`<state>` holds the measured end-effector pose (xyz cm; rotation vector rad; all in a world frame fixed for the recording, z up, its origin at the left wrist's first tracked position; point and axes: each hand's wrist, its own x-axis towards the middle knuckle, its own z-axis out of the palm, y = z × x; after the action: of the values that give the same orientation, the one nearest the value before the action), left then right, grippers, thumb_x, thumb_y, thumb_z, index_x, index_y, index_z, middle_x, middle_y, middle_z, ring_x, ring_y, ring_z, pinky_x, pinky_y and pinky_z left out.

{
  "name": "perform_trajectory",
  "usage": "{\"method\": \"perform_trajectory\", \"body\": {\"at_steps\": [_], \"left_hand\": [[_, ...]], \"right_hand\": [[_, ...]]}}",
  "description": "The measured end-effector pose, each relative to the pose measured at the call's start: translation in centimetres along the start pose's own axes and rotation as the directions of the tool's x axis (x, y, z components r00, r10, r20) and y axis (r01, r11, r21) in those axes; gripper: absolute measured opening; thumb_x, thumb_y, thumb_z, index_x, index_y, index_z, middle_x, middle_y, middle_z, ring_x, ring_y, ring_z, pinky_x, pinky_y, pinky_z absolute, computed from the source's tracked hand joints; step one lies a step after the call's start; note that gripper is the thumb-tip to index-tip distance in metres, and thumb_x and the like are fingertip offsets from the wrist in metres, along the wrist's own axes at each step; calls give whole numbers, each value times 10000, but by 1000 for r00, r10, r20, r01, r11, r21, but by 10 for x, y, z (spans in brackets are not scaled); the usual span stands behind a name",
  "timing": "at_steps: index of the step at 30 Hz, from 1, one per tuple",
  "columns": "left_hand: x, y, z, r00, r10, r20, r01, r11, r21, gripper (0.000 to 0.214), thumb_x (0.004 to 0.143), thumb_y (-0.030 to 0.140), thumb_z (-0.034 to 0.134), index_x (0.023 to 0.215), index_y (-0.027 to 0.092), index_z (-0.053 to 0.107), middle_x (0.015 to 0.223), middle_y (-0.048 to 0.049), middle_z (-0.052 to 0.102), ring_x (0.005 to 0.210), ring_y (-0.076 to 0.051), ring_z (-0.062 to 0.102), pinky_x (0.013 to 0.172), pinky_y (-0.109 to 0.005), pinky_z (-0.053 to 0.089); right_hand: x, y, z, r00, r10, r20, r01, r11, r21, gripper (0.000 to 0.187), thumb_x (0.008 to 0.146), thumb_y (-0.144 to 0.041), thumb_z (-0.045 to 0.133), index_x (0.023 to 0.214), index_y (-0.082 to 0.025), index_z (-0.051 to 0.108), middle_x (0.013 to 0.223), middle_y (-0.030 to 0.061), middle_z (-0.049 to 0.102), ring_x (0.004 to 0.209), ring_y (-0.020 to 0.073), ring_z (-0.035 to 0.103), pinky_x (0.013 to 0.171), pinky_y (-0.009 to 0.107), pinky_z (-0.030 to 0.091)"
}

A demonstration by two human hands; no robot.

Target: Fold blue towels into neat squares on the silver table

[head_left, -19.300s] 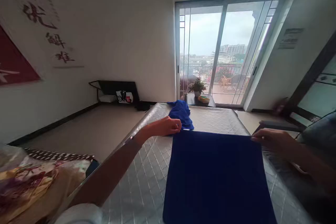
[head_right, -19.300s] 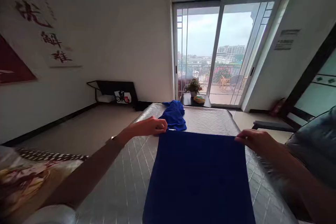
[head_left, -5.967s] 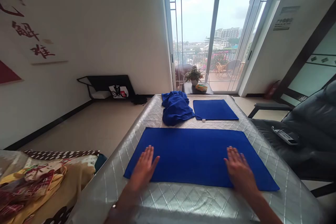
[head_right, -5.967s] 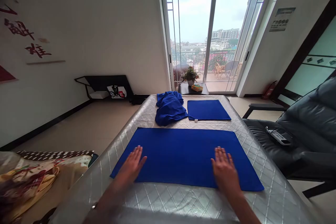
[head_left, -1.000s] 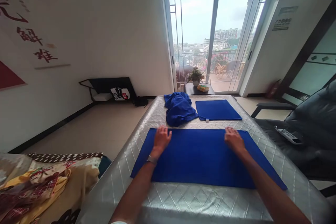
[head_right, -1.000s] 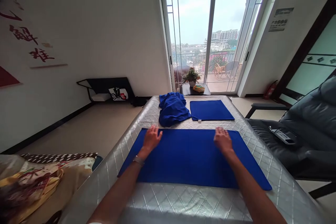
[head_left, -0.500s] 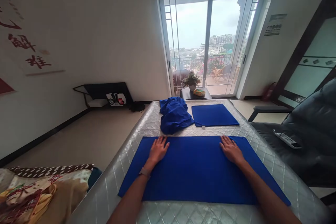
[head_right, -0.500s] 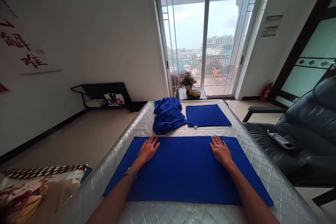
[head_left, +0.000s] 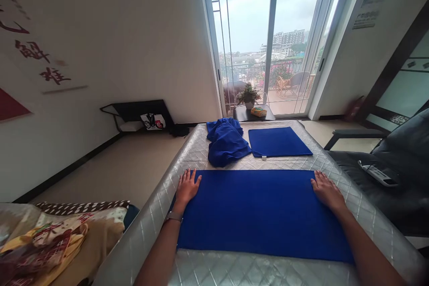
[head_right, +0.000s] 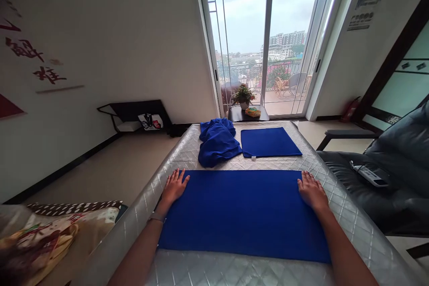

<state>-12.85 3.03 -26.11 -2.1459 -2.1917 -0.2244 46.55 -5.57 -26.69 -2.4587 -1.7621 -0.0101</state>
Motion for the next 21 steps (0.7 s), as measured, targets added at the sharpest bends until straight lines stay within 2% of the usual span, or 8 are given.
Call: {"method": "perform_trajectory", "body": {"at_steps": [5, 8, 10, 12, 14, 16, 19, 21], "left_hand": [[6, 0, -19, 997, -10, 74, 8, 1000, 19, 703, 1013, 593, 245, 1548, 148, 344, 1606, -164, 309, 1498, -308, 247, 1210, -508, 179], [12, 13, -33, 995, -17, 103, 10, 998, 60, 725, 998, 603, 306, 1496, 93, 433, 1561, -207, 376, 1462, -355, 320, 1203, -526, 186], [10, 39, -38, 998, 32, 61, -36, 998, 55, 722, 1000, 576, 326, 1465, 42, 466, 1557, -231, 367, 1460, -374, 315, 1203, -519, 199], [2, 81, -38, 983, 185, 4, -185, 983, 17, 675, 1014, 524, 325, 1464, 42, 469, 1569, -211, 357, 1472, -356, 296, 1204, -498, 222], [-11, 132, -32, 914, 406, -31, -407, 912, -50, 612, 1028, 488, 312, 1470, 98, 476, 1564, -161, 393, 1475, -300, 307, 1215, -457, 223], [-24, 178, -24, 848, 523, -81, -530, 840, -120, 589, 1043, 470, 277, 1483, 124, 461, 1556, -138, 416, 1472, -256, 321, 1221, -425, 223], [-34, 214, -12, 841, 536, -66, -539, 825, -169, 577, 1062, 416, 210, 1508, 112, 413, 1572, -127, 390, 1479, -223, 307, 1220, -408, 234], [-34, 210, -8, 860, 509, -28, -505, 845, -176, 599, 1060, 451, 197, 1525, 123, 384, 1590, -112, 358, 1490, -221, 281, 1224, -414, 224]], "right_hand": [[-5, -18, -34, 997, 52, 51, -52, 999, 5, 653, 966, -308, 172, 1518, -12, 358, 1583, 182, 347, 1472, 273, 303, 1198, 478, 232], [-14, -55, -56, 999, 36, 30, -37, 999, 10, 628, 949, -236, 201, 1475, 39, 405, 1544, 244, 384, 1458, 322, 320, 1193, 523, 208], [-23, -94, -61, 997, -70, -12, 70, 997, 22, 611, 957, -225, 203, 1464, 32, 428, 1537, 240, 398, 1457, 308, 323, 1206, 488, 180], [-32, -142, -58, 975, -222, -16, 222, 974, 44, 583, 977, -260, 224, 1454, -46, 480, 1513, 179, 462, 1425, 253, 386, 1204, 407, 208], [-41, -189, -48, 936, -352, -22, 353, 933, 66, 567, 997, -284, 225, 1473, -106, 474, 1535, 110, 451, 1440, 192, 361, 1207, 331, 190], [-47, -226, -35, 910, -415, -22, 415, 906, 80, 568, 1004, -294, 227, 1507, -117, 422, 1569, 88, 399, 1464, 178, 315, 1206, 329, 184], [-50, -248, -21, 910, -414, 6, 412, 907, 86, 581, 1003, -296, 225, 1536, -110, 362, 1597, 92, 338, 1485, 190, 271, 1209, 374, 182], [-48, -238, -16, 920, -389, 33, 386, 919, 82, 596, 1007, -333, 210, 1549, -121, 338, 1610, 79, 307, 1496, 185, 242, 1216, 381, 163]]}}
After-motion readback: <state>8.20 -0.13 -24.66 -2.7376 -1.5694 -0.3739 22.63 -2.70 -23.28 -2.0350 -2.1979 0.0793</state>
